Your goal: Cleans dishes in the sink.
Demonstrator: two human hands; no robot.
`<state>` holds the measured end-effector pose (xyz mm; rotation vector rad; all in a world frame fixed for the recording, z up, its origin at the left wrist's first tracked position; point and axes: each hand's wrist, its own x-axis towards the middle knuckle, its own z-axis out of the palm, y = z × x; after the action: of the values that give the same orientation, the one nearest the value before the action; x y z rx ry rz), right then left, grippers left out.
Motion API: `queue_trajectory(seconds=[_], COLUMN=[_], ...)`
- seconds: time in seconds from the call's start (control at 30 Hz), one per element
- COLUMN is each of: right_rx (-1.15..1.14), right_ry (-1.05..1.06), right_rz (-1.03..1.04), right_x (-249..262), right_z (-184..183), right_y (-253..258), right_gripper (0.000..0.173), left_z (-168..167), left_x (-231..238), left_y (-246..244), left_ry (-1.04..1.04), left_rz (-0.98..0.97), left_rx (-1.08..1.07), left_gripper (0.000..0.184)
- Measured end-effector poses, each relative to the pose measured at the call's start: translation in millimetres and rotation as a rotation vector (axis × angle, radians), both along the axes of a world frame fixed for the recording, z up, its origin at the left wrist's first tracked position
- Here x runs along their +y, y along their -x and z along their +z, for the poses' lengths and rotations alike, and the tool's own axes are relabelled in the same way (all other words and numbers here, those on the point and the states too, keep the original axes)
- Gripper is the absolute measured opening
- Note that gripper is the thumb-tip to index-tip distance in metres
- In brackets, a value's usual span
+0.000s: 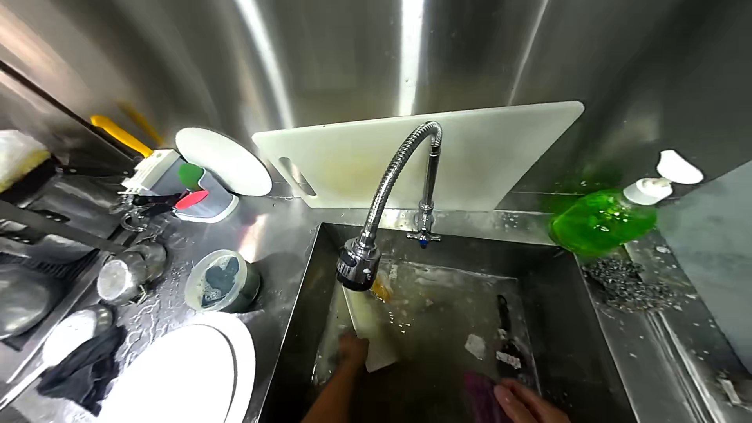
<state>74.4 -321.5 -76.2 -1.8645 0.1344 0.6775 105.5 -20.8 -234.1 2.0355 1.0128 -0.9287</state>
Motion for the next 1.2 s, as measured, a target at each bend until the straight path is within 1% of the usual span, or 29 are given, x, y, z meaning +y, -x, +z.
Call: queue_trajectory(seconds=[0.07, 0.13, 0.2, 0.3, 0.33, 0.37, 0.4, 0.43, 0.47, 0.5, 0.53, 0.6, 0.63, 0.67, 0.73, 0.77, 0.8, 0.83, 0.87, 0.93, 0.97, 1.0, 1.03, 1.1, 1.13, 1.17, 1.2], right_rx=[0.026, 0.038, 0.005, -0.135, -0.209, -0.311, -0.469, -0.687, -0.885, -0.999, -1.021, -0.948, -0.925, -0.921, -0.981, -1.023, -1.082, -1.132, -1.147, -1.041, -0.976, -0.948, -0.962, -1.033, -1.074, -1.123, -1.156], right_ry=[-0.034, -0.075, -0.125, -0.236, -0.274, -0.283, -0.247, -0.174, -0.079, 0.004, 0.073, 0.175, 0.192, 0.155, 0.000, -0.075, -0.088, -0.039, 0.031, 0.160, 0.200, 0.207, 0.171, 0.030, 0.009, 0.044, 0.098], right_rz=[0.018, 0.025, 0.032, 0.056, 0.089, 0.141, 0.196, 0.206, 0.180, 0.125, 0.063, -0.022, -0.031, -0.004, 0.137, 0.232, 0.277, 0.260, 0.181, 0.005, -0.037, -0.038, -0.002, 0.151, 0.226, 0.258, 0.264], right_x=[12, 22, 37, 87, 110, 135, 158, 177, 188, 192, 190, 181, 180, 183, 194, 194, 192, 188, 184, 169, 164, 166, 172, 183, 183, 180, 174], right_z=[14, 23, 22, 12, 6, -3, -16, -33, -46, -54, -55, -52, -49, -46, -39, -36, -38, -44, -53, -66, -66, -64, -59, -53, -53, -58, -63], right_y=[-1, -1, 2, 16, 24, 32, 39, 40, 32, 12, -13, -53, -58, -49, -1, 18, 22, 11, -9, -55, -66, -62, -45, 9, 32, 43, 40], right_gripper=[0.037, 0.036, 0.039, 0.054, 0.055, 0.054, 0.050, 0.046, 0.045, 0.045, 0.044, 0.044, 0.046, 0.047, 0.045, 0.043, 0.042, 0.040, 0.040, 0.042, 0.045, 0.047, 0.048, 0.045, 0.043, 0.041, 0.040], left_z=[34, 72, 104, 137, 147, 156, 164, 170, 179, 188, 194, 199, 197, 194, 187, 183, 179, 179, 182, 189, 190, 189, 184, 169, 164, 162, 163], left_x=[2, 8, 17, 28, 28, 24, 17, 9, 2, -2, -5, -5, -5, -4, 0, 3, 5, 7, 7, 0, -6, -11, -14, -19, -21, -23, -24], left_y=[-5, -9, -2, 29, 42, 55, 68, 80, 91, 101, 109, 124, 127, 126, 120, 118, 116, 116, 117, 118, 117, 115, 111, 103, 100, 98, 97], left_ry=[-0.049, -0.104, -0.120, 0.005, 0.050, 0.079, 0.086, 0.081, 0.086, 0.100, 0.125, 0.208, 0.247, 0.271, 0.307, 0.323, 0.347, 0.386, 0.421, 0.463, 0.479, 0.498, 0.524, 0.591, 0.610, 0.638, 0.666], left_rz=[-0.017, -0.105, -0.133, -0.017, 0.018, 0.035, 0.052, 0.070, 0.101, 0.126, 0.140, 0.168, 0.203, 0.250, 0.328, 0.338, 0.333, 0.327, 0.331, 0.373, 0.415, 0.476, 0.543, 0.705, 0.817, 0.895, 0.938], left_rx=[-0.074, -0.121, -0.170, -0.355, -0.430, -0.507, -0.599, -0.689, -0.741, -0.768, -0.783, -0.796, -0.810, -0.830, -0.879, -0.914, -0.934, -0.924, -0.890, -0.837, -0.839, -0.859, -0.894, -0.966, -0.981, -0.988, -0.980], left_gripper=[0.043, 0.040, 0.045, 0.054, 0.058, 0.058, 0.052, 0.044, 0.040, 0.039, 0.039, 0.039, 0.039, 0.038, 0.037, 0.036, 0.035, 0.036, 0.040, 0.042, 0.041, 0.038, 0.036, 0.037, 0.037, 0.039, 0.039])
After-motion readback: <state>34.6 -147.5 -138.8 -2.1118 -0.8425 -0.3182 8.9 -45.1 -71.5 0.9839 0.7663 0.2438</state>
